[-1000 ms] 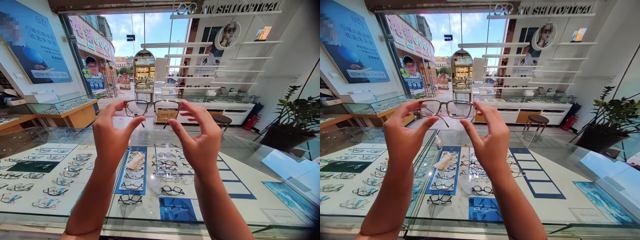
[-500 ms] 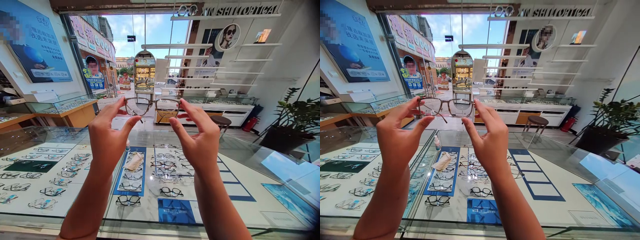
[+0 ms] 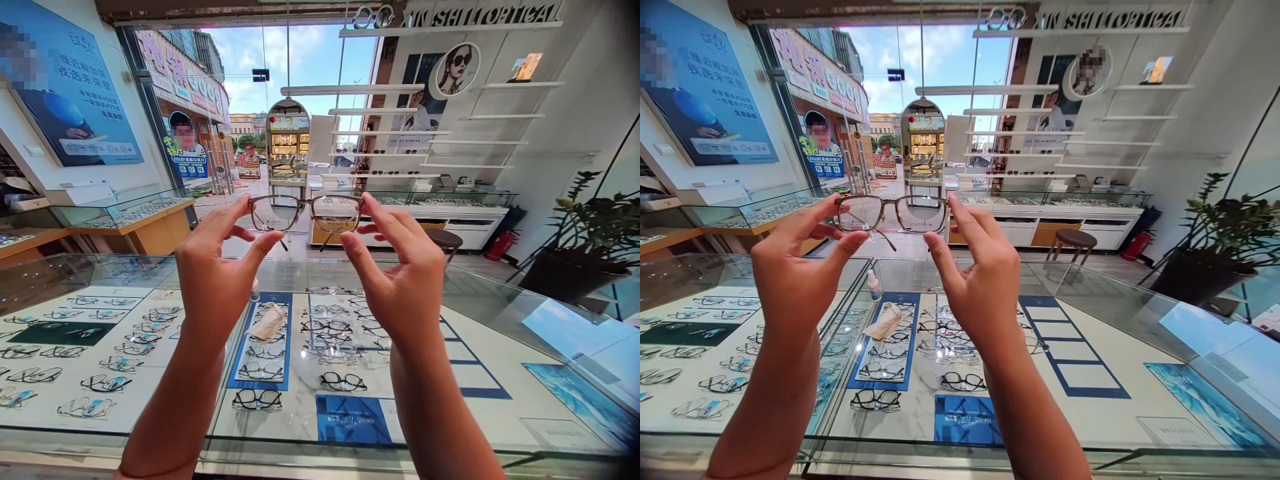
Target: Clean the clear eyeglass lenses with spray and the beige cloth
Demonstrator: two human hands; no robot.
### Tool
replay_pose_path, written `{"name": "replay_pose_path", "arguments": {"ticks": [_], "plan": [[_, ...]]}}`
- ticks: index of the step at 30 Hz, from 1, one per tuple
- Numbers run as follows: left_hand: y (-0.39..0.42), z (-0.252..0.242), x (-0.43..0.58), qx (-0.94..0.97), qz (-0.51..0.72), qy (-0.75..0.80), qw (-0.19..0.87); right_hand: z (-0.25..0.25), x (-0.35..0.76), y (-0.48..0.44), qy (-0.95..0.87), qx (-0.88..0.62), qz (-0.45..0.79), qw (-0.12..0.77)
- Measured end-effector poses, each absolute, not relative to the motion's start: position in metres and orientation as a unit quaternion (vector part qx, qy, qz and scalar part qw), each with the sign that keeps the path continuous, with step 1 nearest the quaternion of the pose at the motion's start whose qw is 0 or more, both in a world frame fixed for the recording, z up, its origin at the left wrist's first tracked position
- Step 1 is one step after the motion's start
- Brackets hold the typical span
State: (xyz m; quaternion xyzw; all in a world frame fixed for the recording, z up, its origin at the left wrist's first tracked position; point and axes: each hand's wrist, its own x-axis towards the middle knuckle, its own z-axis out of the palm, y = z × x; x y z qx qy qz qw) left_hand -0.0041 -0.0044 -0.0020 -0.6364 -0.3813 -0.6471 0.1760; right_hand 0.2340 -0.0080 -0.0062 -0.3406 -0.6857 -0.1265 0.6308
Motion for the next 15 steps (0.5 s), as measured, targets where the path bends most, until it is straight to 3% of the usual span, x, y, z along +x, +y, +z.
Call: {"name": "replay_pose_path", "arguments": {"ticks": [15], "plan": [[-0.0082,-0.0021,0.0036,-0.618,-0.663,-0.376,0.193,-0.0065,0.2348,-0.0065,-0.687,-0.361,-0.125,0.618]]}}
